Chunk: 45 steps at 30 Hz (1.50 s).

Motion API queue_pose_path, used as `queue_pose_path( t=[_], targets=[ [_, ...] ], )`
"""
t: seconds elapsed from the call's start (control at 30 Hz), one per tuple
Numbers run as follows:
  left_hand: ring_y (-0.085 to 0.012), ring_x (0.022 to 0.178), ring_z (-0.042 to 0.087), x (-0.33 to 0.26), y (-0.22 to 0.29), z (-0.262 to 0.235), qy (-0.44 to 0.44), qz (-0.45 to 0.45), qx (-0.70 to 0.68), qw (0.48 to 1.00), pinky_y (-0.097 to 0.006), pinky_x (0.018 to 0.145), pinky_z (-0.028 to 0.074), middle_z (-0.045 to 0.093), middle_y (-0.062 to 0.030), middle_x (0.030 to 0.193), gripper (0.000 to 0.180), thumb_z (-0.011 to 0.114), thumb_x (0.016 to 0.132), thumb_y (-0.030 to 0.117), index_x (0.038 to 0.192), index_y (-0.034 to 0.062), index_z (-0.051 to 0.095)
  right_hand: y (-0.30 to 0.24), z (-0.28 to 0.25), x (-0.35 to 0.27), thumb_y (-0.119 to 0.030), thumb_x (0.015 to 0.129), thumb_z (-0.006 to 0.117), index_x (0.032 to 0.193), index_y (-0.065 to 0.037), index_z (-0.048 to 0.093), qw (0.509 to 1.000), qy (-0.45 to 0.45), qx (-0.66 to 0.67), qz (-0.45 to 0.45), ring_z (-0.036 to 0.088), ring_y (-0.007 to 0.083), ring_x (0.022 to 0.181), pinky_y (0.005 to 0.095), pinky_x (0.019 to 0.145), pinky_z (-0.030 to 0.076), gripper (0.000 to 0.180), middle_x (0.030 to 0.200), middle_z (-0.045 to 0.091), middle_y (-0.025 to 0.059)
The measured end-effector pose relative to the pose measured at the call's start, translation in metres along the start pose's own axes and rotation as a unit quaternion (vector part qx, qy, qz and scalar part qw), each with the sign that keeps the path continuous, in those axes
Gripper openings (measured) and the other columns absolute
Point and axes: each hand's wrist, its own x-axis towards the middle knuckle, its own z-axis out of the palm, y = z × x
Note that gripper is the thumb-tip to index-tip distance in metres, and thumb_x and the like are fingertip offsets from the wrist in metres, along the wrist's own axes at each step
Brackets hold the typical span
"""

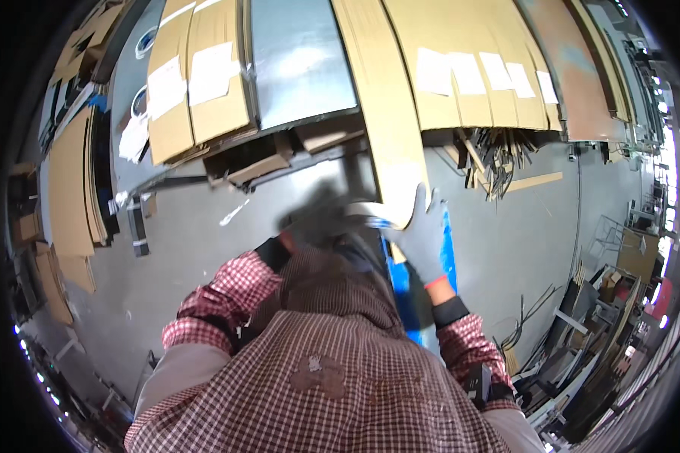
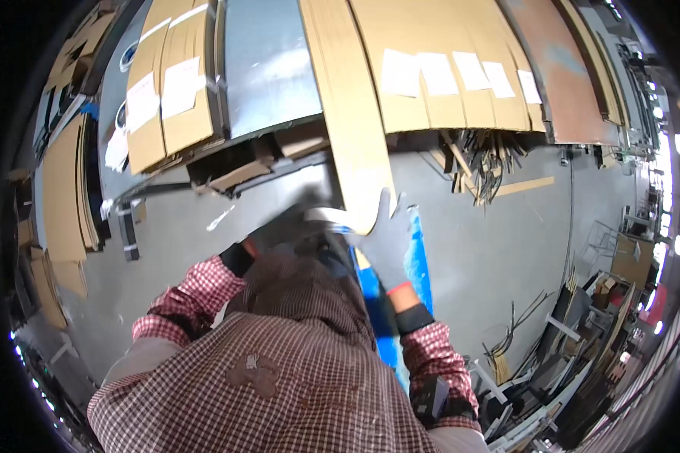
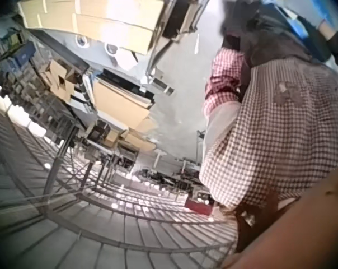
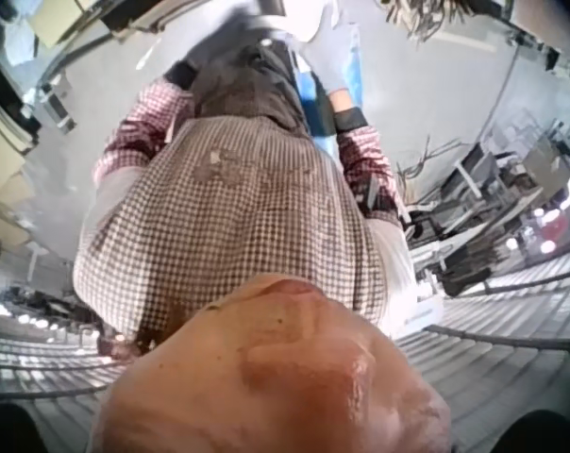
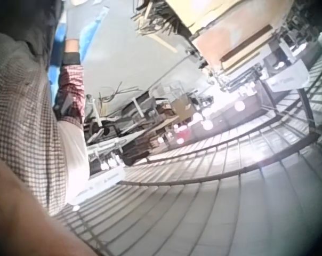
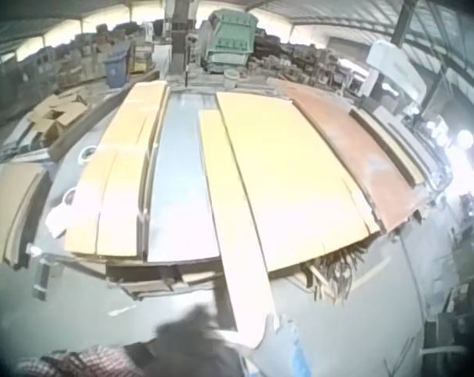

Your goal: Applying product identification labels to cardboard packaging materials on a factory floor.

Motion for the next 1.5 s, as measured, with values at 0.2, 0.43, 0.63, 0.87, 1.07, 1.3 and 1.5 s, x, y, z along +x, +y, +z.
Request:
queue_pose_path(
  t=[0.2,0.43,0.63,0.87,1.07,1.3,1.5],
  targets=[
    [-0.0291,0.074,0.069,0.099,0.086,0.08,0.026,-0.129,0.427,0.895,-0.041,0.066,0.054,0.07,-0.0099,0.083,0.025,0.062,0.083,0.035,0.098,0.017,0.069,0.022,-0.066,0.009,-0.024,0.077,0.072,0.128,0.003,0.045,0.922,-0.039,0.382,0.056,0.049,0.0384,0.12,0.0387,0.102,0.039,0.063,0.127,0.049,0.0271],
    [-0.0334,0.07,0.067,0.099,0.097,0.081,-0.021,-0.188,0.469,0.863,-0.044,0.062,0.052,0.067,-0.0151,0.077,0.053,0.06,0.081,0.038,0.128,0.0153,0.051,0.03,-0.088,0.076,-0.017,0.086,0.063,0.1,-0.003,0.056,0.934,-0.333,0.081,-0.098,0.064,0.029,0.076,0.0415,0.065,0.047,0.021,0.081,0.065,0.0165],
    [-0.0349,0.067,0.066,0.094,0.083,0.091,-0.012,-0.141,0.502,0.853,-0.047,0.061,0.052,0.067,-0.0164,0.075,0.055,0.057,0.084,0.038,0.135,0.0189,0.05,0.105,-0.05,0.126,-0.022,0.088,0.055,0.085,-0.009,0.067,0.895,-0.407,-0.089,-0.159,0.066,0.0339,0.085,0.0433,0.072,0.051,0.018,0.091,0.069,0.0149],
    [-0.0252,0.09,0.066,0.098,0.148,0.006,0.249,-0.088,0.153,0.952,-0.038,0.083,0.053,0.064,-0.0247,0.099,0.063,0.071,0.086,0.027,0.126,-0.0108,0.041,0.112,-0.032,0.118,-0.024,0.088,0.05,0.098,-0.007,0.066,0.962,-0.262,-0.069,-0.033,0.063,0.0417,0.09,0.0481,0.078,0.051,0.025,0.097,0.066,0.0222],
    [-0.0314,0.106,0.06,0.048,0.073,0.073,0.151,-0.26,0.364,0.881,-0.041,0.086,0.05,0.059,-0.0274,0.112,0.084,0.073,0.084,0.028,0.139,-0.0156,0.026,0.047,-0.082,0.07,-0.016,0.08,0.057,0.105,-0.003,0.066,0.893,-0.444,-0.08,-0.011,0.063,0.0337,0.074,0.0418,0.07,0.051,0.03,0.081,0.067,0.0193],
    [-0.0114,0.062,0.06,0.033,0.191,0.065,0.054,-0.148,0.07,0.985,-0.022,0.054,0.049,0.066,-0.011,0.085,0.081,0.07,0.082,0.018,0.142,-0.0131,0.026,-0.039,-0.117,0.055,-0.012,0.083,0.062,0.133,-0.009,0.054,0.803,-0.517,0.164,-0.247,0.063,0.0179,0.085,0.0296,0.082,0.05,0.051,0.101,0.068,0.0129],
    [-0.0193,0.072,0.063,0.011,0.149,0.032,0.152,-0.182,0.236,0.942,-0.037,0.059,0.053,0.063,-0.0104,0.085,0.057,0.06,0.084,0.01,0.137,-0.0041,0.042,0.089,-0.1,0.116,-0.019,0.082,0.065,0.104,-0.007,0.071,0.931,-0.362,0.043,-0.033,0.068,0.0249,0.085,0.0313,0.077,0.053,0.026,0.094,0.071,0.0169]
  ],
)
